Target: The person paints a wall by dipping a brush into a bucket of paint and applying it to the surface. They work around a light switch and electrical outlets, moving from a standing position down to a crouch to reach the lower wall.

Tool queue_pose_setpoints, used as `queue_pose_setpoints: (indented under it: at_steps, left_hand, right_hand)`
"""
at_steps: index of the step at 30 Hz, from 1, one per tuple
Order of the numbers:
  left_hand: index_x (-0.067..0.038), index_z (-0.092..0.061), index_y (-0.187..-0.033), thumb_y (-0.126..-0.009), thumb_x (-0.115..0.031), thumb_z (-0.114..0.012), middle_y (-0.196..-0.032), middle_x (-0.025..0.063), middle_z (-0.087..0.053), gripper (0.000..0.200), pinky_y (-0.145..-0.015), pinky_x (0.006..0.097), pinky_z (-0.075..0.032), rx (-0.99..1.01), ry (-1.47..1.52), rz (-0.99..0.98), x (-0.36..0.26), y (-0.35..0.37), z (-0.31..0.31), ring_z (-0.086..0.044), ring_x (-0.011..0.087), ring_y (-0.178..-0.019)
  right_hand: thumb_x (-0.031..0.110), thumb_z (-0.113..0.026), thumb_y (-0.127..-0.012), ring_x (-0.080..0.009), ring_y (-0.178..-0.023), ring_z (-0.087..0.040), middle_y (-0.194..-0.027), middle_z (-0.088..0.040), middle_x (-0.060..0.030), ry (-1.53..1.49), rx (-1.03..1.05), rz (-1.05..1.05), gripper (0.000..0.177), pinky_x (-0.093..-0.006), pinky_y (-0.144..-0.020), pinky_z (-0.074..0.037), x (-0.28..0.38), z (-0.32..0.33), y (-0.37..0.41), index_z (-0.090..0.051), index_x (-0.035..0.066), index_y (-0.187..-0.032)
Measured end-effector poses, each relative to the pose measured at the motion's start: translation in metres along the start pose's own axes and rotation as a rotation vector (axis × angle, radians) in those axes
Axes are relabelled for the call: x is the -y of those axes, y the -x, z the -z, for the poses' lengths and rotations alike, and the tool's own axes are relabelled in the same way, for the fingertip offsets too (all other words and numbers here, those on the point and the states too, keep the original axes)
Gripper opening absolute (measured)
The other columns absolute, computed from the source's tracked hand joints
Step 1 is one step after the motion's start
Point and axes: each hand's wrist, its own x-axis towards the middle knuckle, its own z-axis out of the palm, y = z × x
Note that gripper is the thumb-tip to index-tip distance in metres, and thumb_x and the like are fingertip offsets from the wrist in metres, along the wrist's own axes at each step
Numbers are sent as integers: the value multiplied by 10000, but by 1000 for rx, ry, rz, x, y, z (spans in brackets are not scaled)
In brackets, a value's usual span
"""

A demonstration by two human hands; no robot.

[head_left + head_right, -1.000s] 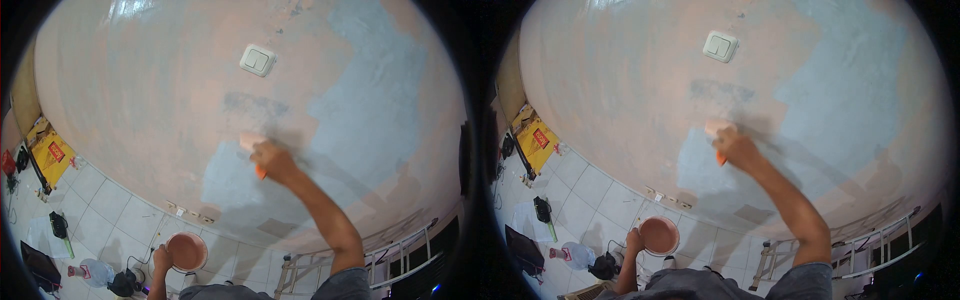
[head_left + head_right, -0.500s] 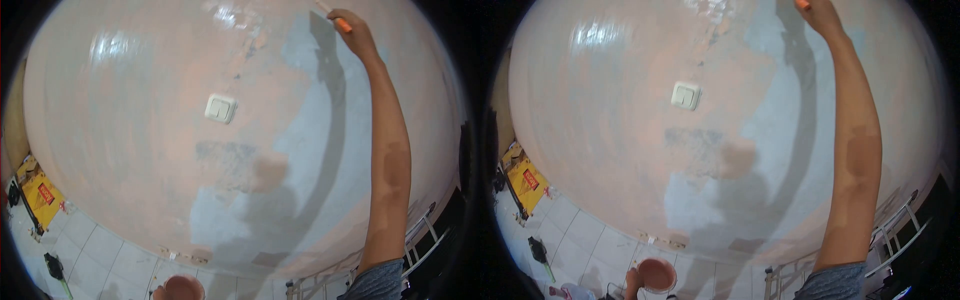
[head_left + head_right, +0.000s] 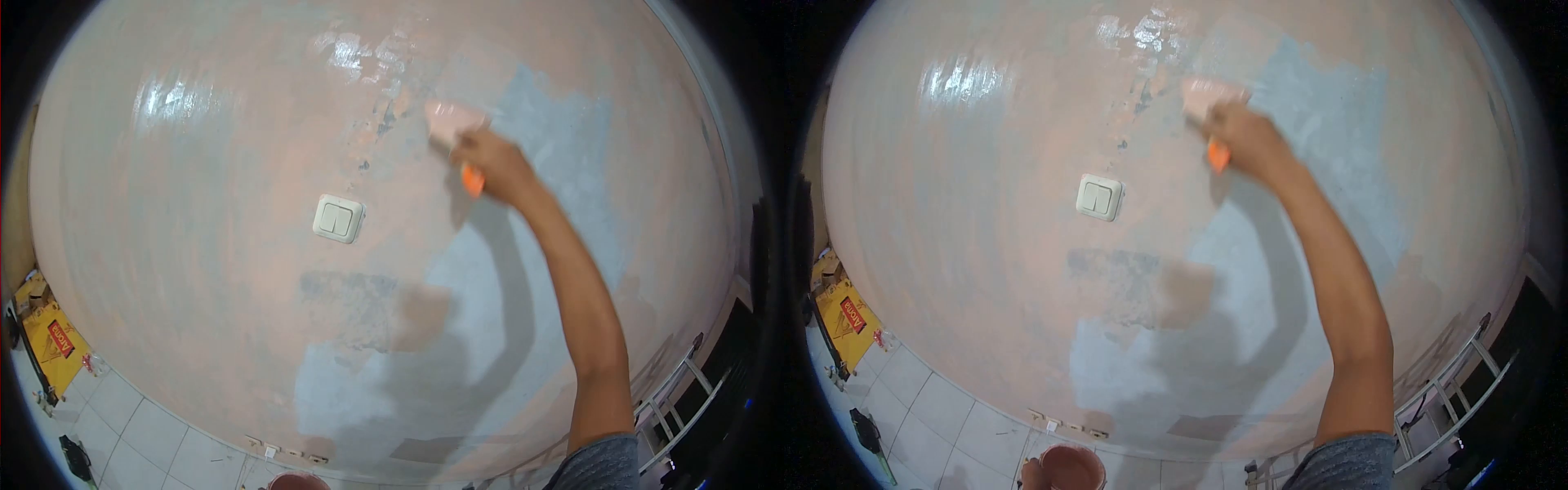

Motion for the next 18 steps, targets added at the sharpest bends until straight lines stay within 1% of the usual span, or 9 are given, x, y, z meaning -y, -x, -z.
queue_pose_setpoints:
  at_steps: [3,4,5,7,10,11,13,15,18]
  left_hand:
    - [-37,-579,-1013,-877,-301,-504,-920,227,-609,307,-699,459,-518,-50,-23,-113,-8,6,15,-618,391,-864]
    - [-35,-583,-1003,-879,-317,-500,-918,228,-610,319,-695,461,-518,-59,-16,-122,-10,7,18,-620,393,-857]
    - [-32,-587,-992,-882,-333,-496,-915,229,-611,333,-690,462,-518,-72,-3,-129,-13,7,19,-621,395,-851]
    - [-23,-588,-983,-876,-331,-508,-914,232,-614,335,-692,462,-519,-70,-2,-119,-20,9,27,-625,392,-847]
    - [0,-583,-966,-861,-312,-535,-908,241,-623,333,-702,462,-521,-36,-13,-99,-18,9,31,-633,386,-853]
    - [15,-578,-958,-851,-295,-551,-903,247,-629,329,-709,461,-522,-11,-13,-84,-18,9,31,-636,383,-862]
    - [24,-575,-951,-840,-278,-566,-900,250,-634,322,-717,461,-522,-22,13,-54,-26,13,43,-638,383,-869]
    - [34,-573,-944,-829,-260,-581,-897,253,-640,315,-724,460,-522,-25,38,-23,-28,16,43,-640,383,-876]
    - [50,-568,-933,-819,-257,-585,-902,259,-643,328,-734,461,-521,-53,114,61,-21,14,32,-639,387,-888]
  right_hand:
    - [171,-633,-755,-249,-1046,-579,-1134,-604,-76,-140,106,141,159,-358,-761,-529,73,-21,58,-659,193,-910]
    - [156,-641,-745,-245,-1008,-578,-1051,-601,-65,-197,190,210,190,-365,-737,-525,93,-17,70,-652,177,-934]
    - [140,-649,-735,-241,-971,-576,-967,-598,-55,-250,273,283,223,-372,-713,-521,104,-12,74,-644,161,-957]
    - [106,-660,-728,-238,-964,-581,-969,-606,-50,-358,254,253,213,-369,-721,-517,96,1,64,-645,151,-935]
    - [16,-660,-693,-251,-984,-599,-968,-647,-83,-576,24,204,223,-349,-764,-511,43,4,31,-649,121,-889]
    - [-19,-665,-698,-251,-923,-615,-912,-654,-84,-621,9,173,185,-337,-780,-494,18,12,10,-645,75,-857]
    - [-97,-602,-737,-154,-781,-607,-834,-655,-41,-755,74,-62,164,-280,-753,-482,-30,33,-31,-634,34,-830]
    - [-17,-590,-802,-83,-745,-542,-765,-615,13,-577,-54,-91,67,-259,-714,-466,-82,49,-69,-625,15,-850]
    - [32,-579,-830,-133,-685,-551,-729,-602,-68,-172,-272,-191,114,-294,-660,-453,-116,80,-108,-641,86,-909]
